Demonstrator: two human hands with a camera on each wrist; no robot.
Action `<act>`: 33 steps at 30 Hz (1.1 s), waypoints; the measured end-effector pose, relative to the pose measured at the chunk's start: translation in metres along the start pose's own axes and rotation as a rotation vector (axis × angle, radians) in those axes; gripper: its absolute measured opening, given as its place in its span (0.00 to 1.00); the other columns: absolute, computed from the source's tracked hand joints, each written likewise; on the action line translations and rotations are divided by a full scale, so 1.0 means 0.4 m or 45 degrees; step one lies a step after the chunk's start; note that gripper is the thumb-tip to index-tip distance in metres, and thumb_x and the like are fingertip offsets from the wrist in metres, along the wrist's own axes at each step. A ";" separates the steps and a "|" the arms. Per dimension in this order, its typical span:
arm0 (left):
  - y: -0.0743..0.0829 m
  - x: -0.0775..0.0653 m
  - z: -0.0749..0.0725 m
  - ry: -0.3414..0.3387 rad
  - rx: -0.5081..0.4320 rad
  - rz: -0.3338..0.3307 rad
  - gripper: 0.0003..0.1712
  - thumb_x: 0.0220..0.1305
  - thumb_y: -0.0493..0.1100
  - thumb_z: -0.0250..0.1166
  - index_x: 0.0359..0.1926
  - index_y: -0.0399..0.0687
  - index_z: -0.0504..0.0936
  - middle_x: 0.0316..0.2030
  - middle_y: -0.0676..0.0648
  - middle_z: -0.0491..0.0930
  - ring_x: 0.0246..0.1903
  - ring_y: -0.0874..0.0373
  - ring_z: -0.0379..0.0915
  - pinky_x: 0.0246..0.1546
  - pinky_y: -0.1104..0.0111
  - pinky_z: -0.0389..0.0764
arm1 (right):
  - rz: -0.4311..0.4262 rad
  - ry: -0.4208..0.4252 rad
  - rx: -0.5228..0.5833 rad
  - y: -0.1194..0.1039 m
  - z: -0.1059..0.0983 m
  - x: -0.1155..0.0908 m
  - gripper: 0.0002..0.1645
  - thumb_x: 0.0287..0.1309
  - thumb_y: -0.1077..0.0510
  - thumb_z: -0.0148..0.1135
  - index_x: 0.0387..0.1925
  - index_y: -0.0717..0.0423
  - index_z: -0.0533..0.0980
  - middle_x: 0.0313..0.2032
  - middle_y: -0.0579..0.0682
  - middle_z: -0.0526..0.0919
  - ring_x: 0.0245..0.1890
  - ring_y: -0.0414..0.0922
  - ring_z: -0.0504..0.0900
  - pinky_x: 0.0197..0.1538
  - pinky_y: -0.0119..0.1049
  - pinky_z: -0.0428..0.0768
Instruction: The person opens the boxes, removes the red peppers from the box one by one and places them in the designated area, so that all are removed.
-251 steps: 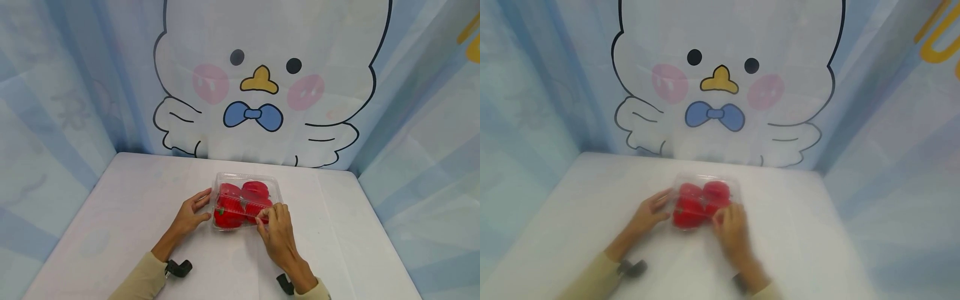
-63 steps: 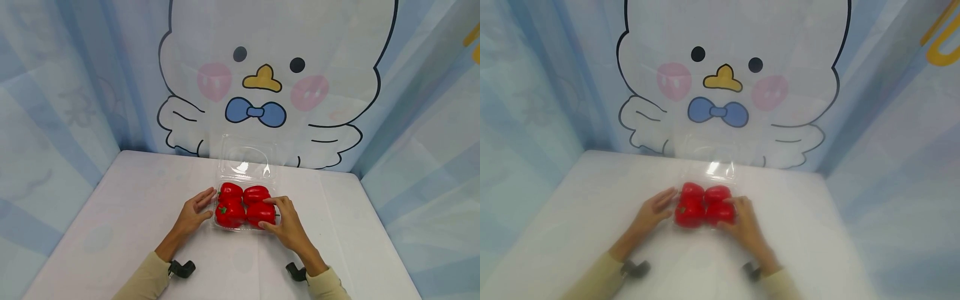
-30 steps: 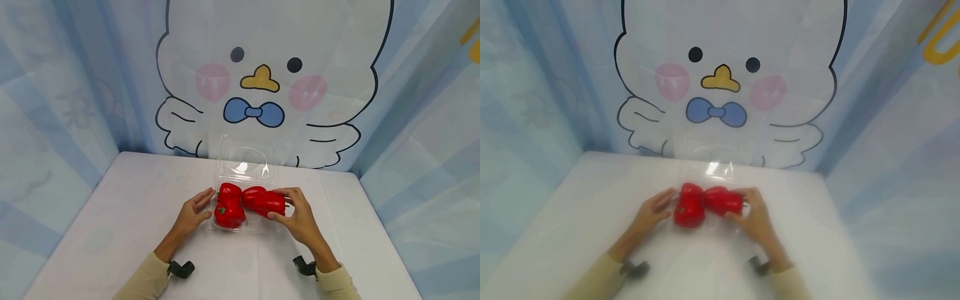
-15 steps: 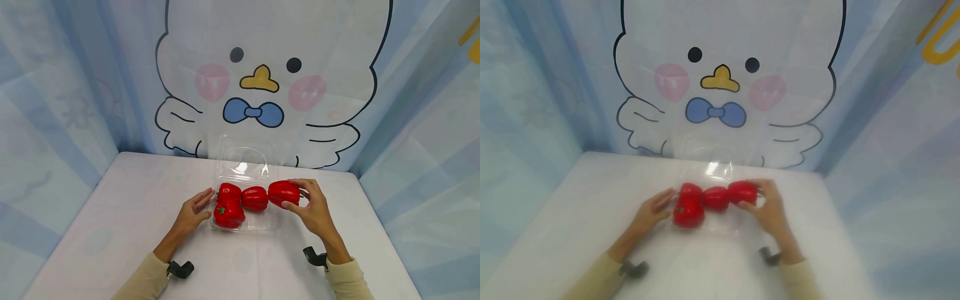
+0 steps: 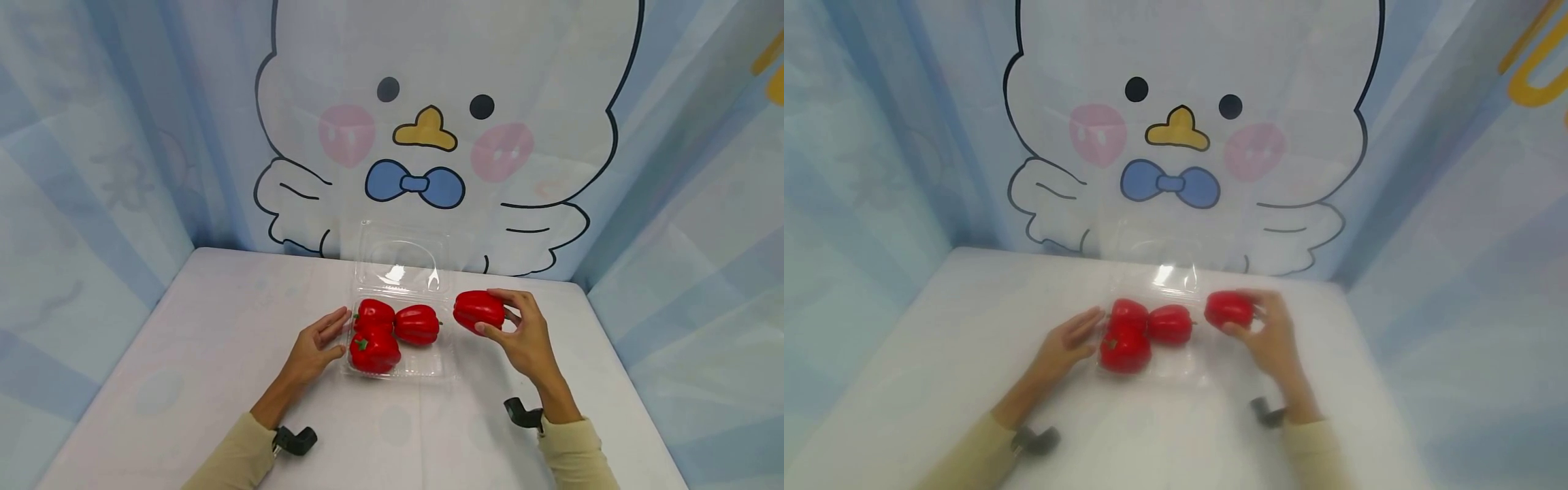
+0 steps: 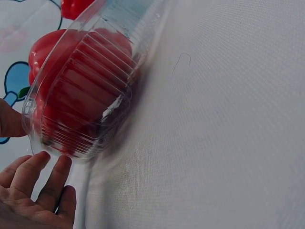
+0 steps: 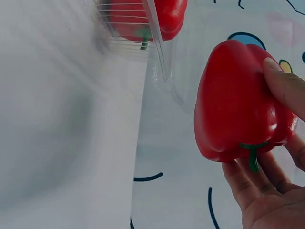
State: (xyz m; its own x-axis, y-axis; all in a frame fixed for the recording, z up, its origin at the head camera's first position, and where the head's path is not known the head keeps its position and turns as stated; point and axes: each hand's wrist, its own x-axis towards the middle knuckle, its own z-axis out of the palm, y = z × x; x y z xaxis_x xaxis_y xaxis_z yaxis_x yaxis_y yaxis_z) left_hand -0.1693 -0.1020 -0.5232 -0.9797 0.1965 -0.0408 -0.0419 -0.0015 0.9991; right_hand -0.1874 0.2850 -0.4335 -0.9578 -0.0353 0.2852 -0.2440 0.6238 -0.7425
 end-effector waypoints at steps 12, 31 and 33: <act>0.010 -0.003 0.004 0.007 0.001 -0.011 0.45 0.68 0.28 0.63 0.83 0.49 0.60 0.79 0.49 0.66 0.80 0.47 0.62 0.71 0.64 0.72 | 0.050 0.007 -0.025 0.061 -0.003 0.010 0.42 0.58 0.60 0.79 0.72 0.55 0.72 0.69 0.58 0.72 0.71 0.59 0.72 0.67 0.42 0.78; 0.012 -0.006 0.006 0.013 -0.002 -0.021 0.45 0.69 0.29 0.63 0.83 0.50 0.60 0.80 0.49 0.66 0.80 0.48 0.62 0.71 0.65 0.73 | 0.219 -0.028 -0.046 0.154 0.032 0.016 0.42 0.59 0.61 0.78 0.73 0.53 0.71 0.70 0.60 0.71 0.75 0.63 0.71 0.72 0.57 0.76; 0.010 -0.005 0.006 0.019 0.000 -0.023 0.45 0.69 0.29 0.63 0.83 0.50 0.61 0.79 0.49 0.66 0.80 0.47 0.63 0.71 0.65 0.73 | 0.229 -0.032 -0.050 0.162 0.035 0.017 0.42 0.59 0.61 0.78 0.73 0.53 0.71 0.70 0.60 0.71 0.75 0.62 0.71 0.72 0.56 0.76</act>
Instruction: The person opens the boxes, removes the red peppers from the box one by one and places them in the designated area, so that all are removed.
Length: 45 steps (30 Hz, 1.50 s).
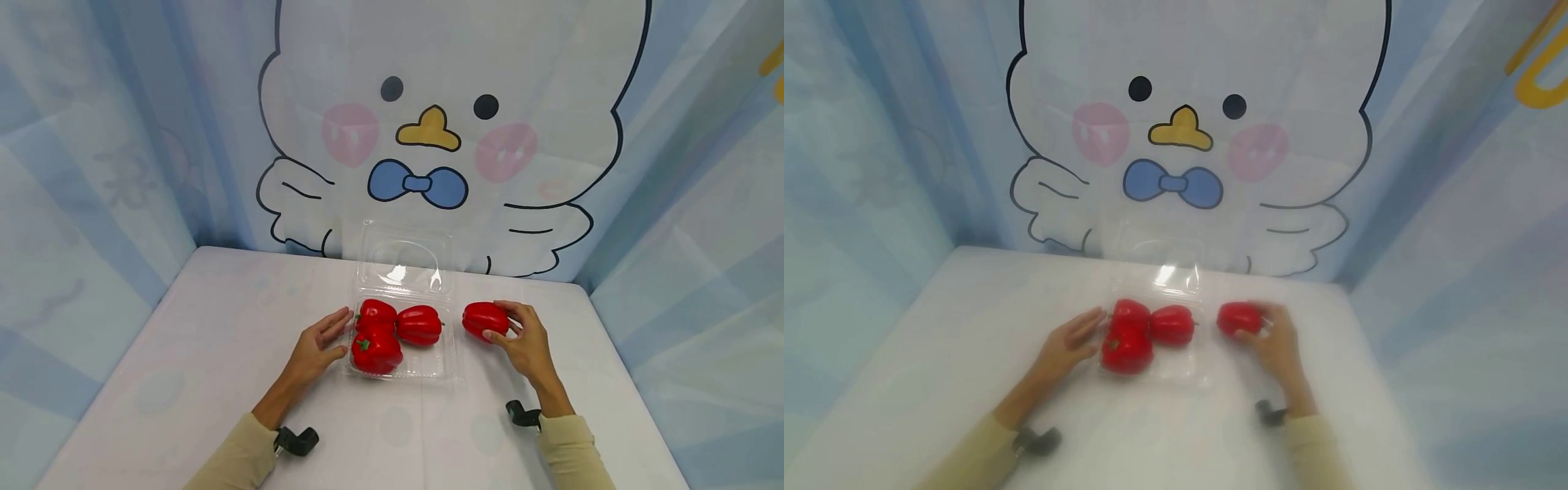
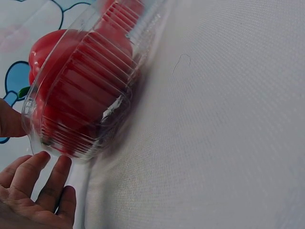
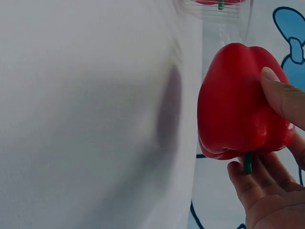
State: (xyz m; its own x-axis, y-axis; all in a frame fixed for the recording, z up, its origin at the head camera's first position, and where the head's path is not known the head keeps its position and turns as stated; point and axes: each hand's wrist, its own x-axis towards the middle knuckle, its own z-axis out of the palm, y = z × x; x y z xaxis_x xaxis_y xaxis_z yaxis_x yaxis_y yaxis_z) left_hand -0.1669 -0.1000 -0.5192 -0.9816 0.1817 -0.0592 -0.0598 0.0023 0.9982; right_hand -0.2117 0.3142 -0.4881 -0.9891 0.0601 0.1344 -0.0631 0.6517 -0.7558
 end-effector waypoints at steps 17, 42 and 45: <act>-0.012 0.005 -0.001 0.002 0.006 0.010 0.45 0.69 0.28 0.63 0.83 0.50 0.61 0.80 0.49 0.66 0.80 0.48 0.62 0.72 0.64 0.72 | 0.019 -0.026 -0.032 0.036 0.012 0.009 0.41 0.59 0.62 0.78 0.72 0.54 0.72 0.69 0.60 0.72 0.74 0.62 0.73 0.71 0.52 0.77; -0.007 0.008 0.000 -0.012 -0.013 0.041 0.46 0.67 0.26 0.63 0.83 0.47 0.60 0.79 0.48 0.67 0.79 0.48 0.64 0.71 0.69 0.72 | -0.085 -0.003 -0.188 -0.023 0.012 -0.014 0.42 0.54 0.61 0.81 0.70 0.50 0.75 0.69 0.61 0.71 0.72 0.63 0.71 0.72 0.62 0.77; -0.008 0.008 0.000 -0.015 -0.017 0.042 0.46 0.67 0.26 0.63 0.83 0.48 0.60 0.80 0.48 0.66 0.79 0.48 0.64 0.71 0.68 0.72 | -0.122 0.021 -0.186 -0.056 0.002 -0.019 0.42 0.54 0.61 0.81 0.70 0.50 0.75 0.70 0.61 0.71 0.73 0.62 0.71 0.72 0.62 0.76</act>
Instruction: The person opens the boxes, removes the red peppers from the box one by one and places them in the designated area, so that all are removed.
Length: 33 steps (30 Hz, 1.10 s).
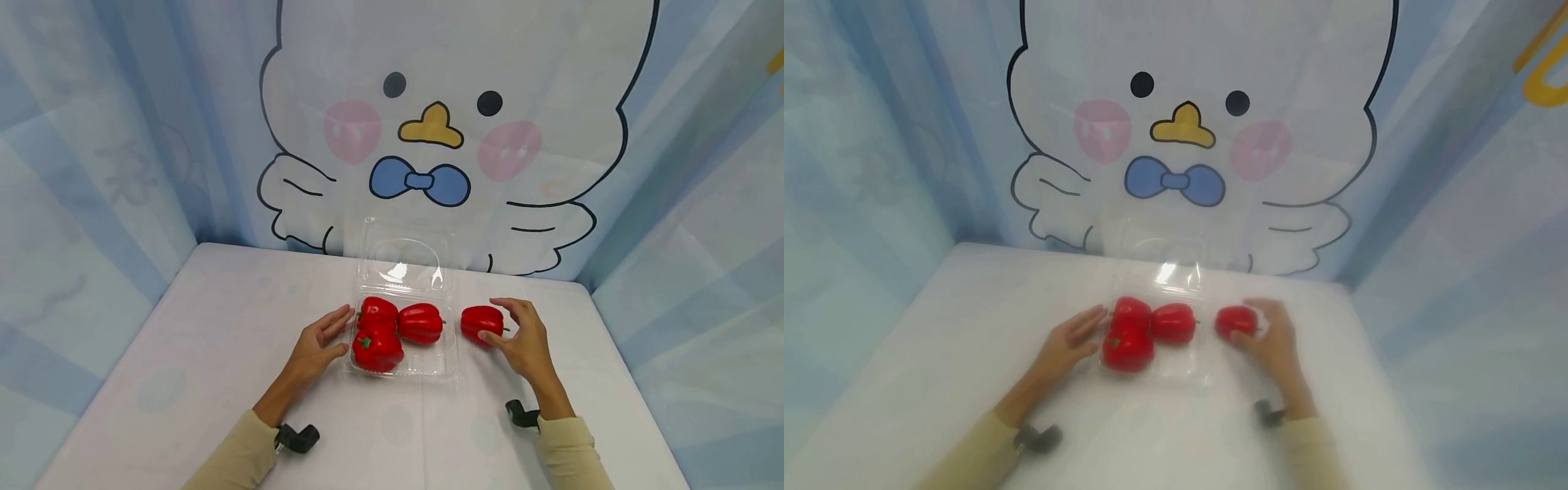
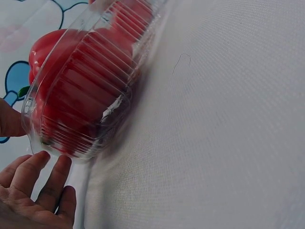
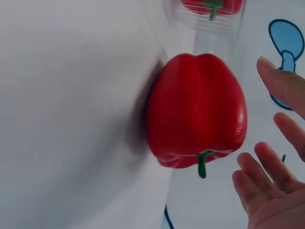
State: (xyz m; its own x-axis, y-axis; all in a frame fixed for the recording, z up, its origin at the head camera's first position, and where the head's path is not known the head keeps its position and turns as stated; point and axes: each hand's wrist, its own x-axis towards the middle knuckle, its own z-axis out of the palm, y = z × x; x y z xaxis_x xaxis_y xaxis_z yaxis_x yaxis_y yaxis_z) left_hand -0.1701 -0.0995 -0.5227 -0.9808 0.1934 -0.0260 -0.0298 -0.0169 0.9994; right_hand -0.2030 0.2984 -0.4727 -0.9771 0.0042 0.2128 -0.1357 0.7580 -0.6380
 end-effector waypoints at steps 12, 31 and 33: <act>0.011 -0.004 0.004 0.004 -0.008 -0.015 0.46 0.67 0.26 0.63 0.83 0.49 0.61 0.80 0.48 0.67 0.79 0.48 0.65 0.71 0.68 0.72 | -0.151 0.037 0.065 -0.088 -0.007 0.003 0.48 0.51 0.57 0.84 0.73 0.45 0.73 0.71 0.55 0.74 0.73 0.58 0.73 0.71 0.62 0.78; 0.011 -0.005 0.002 0.008 0.006 -0.024 0.46 0.67 0.27 0.63 0.83 0.48 0.60 0.80 0.49 0.66 0.79 0.48 0.64 0.70 0.65 0.73 | -0.255 -0.139 0.148 -0.170 0.106 -0.007 0.51 0.48 0.56 0.86 0.73 0.42 0.72 0.73 0.51 0.74 0.70 0.62 0.75 0.65 0.61 0.84; 0.011 -0.005 0.002 0.009 0.008 -0.022 0.47 0.67 0.27 0.63 0.83 0.48 0.60 0.80 0.49 0.66 0.79 0.47 0.64 0.70 0.65 0.73 | -0.254 -0.155 0.138 -0.170 0.120 -0.007 0.51 0.47 0.56 0.86 0.73 0.40 0.72 0.73 0.51 0.74 0.70 0.62 0.76 0.64 0.61 0.85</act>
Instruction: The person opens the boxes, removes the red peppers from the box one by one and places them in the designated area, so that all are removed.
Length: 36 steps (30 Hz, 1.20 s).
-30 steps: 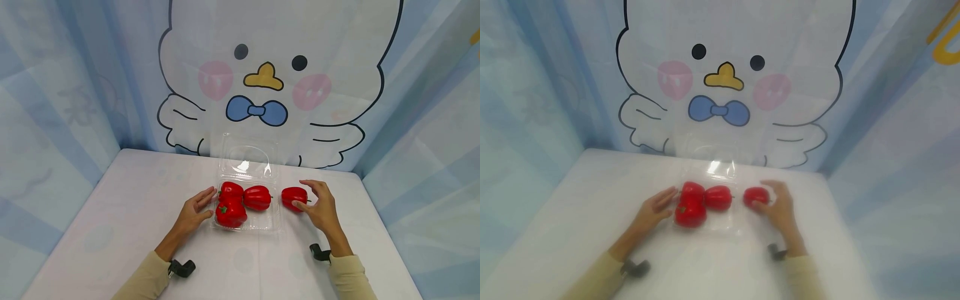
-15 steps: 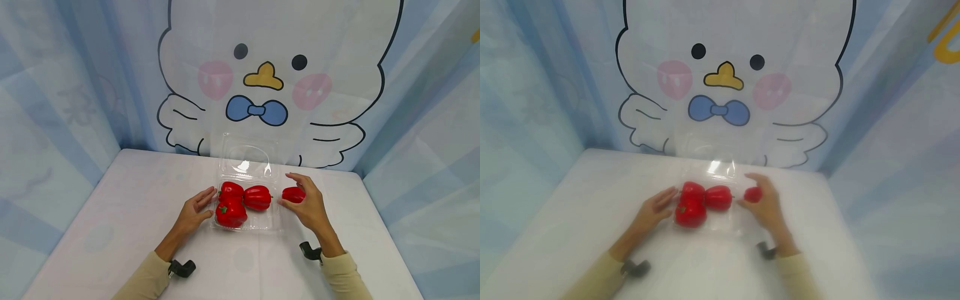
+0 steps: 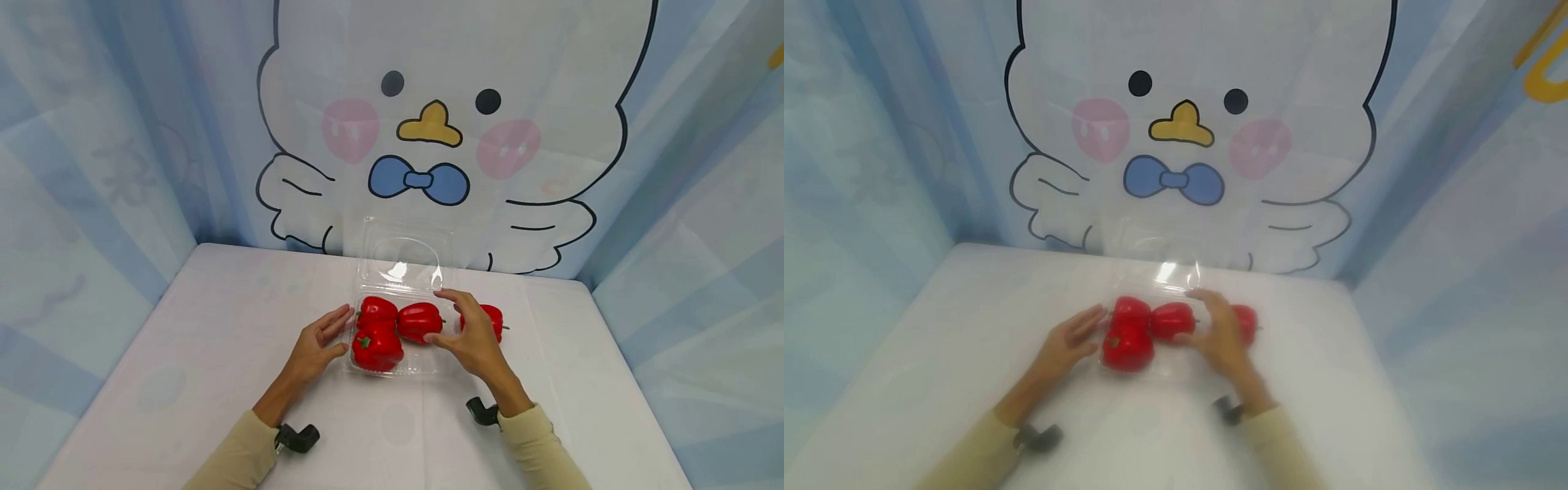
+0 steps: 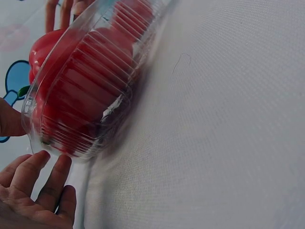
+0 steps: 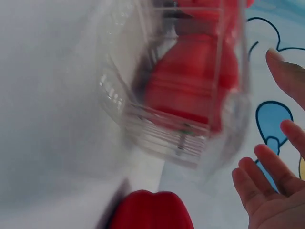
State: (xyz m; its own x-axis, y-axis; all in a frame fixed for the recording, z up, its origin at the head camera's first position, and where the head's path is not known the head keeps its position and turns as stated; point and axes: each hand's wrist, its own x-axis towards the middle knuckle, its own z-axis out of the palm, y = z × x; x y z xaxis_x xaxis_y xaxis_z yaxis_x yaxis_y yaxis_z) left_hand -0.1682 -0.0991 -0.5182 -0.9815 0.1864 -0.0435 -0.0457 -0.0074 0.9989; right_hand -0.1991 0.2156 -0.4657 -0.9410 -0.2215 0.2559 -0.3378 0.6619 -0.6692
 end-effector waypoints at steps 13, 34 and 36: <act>-0.001 -0.001 -0.001 -0.001 -0.008 0.015 0.46 0.67 0.26 0.63 0.83 0.46 0.60 0.80 0.46 0.65 0.79 0.46 0.63 0.70 0.65 0.73 | 0.029 -0.110 -0.127 0.000 0.050 0.014 0.49 0.46 0.56 0.87 0.71 0.43 0.74 0.72 0.53 0.74 0.75 0.56 0.71 0.69 0.60 0.81; 0.003 0.000 0.003 0.012 -0.006 -0.007 0.47 0.66 0.26 0.63 0.83 0.48 0.61 0.80 0.48 0.66 0.79 0.48 0.64 0.71 0.66 0.71 | 0.025 -0.106 -0.132 0.000 0.063 0.022 0.41 0.51 0.62 0.83 0.67 0.45 0.78 0.64 0.52 0.78 0.68 0.55 0.78 0.67 0.54 0.85; 0.001 0.000 0.001 0.010 -0.011 -0.007 0.47 0.66 0.26 0.63 0.83 0.49 0.60 0.80 0.48 0.66 0.79 0.48 0.64 0.71 0.66 0.71 | 0.011 -0.088 -0.117 -0.004 0.059 0.022 0.41 0.50 0.62 0.83 0.67 0.45 0.78 0.63 0.52 0.78 0.67 0.55 0.79 0.66 0.54 0.85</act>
State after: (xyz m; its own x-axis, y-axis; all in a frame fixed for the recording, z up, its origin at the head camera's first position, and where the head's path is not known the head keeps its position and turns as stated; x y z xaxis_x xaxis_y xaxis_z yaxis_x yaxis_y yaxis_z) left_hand -0.1682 -0.0987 -0.5178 -0.9827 0.1785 -0.0491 -0.0525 -0.0148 0.9985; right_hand -0.2072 0.1959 -0.4788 -0.9441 -0.2623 0.1996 -0.3293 0.7263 -0.6033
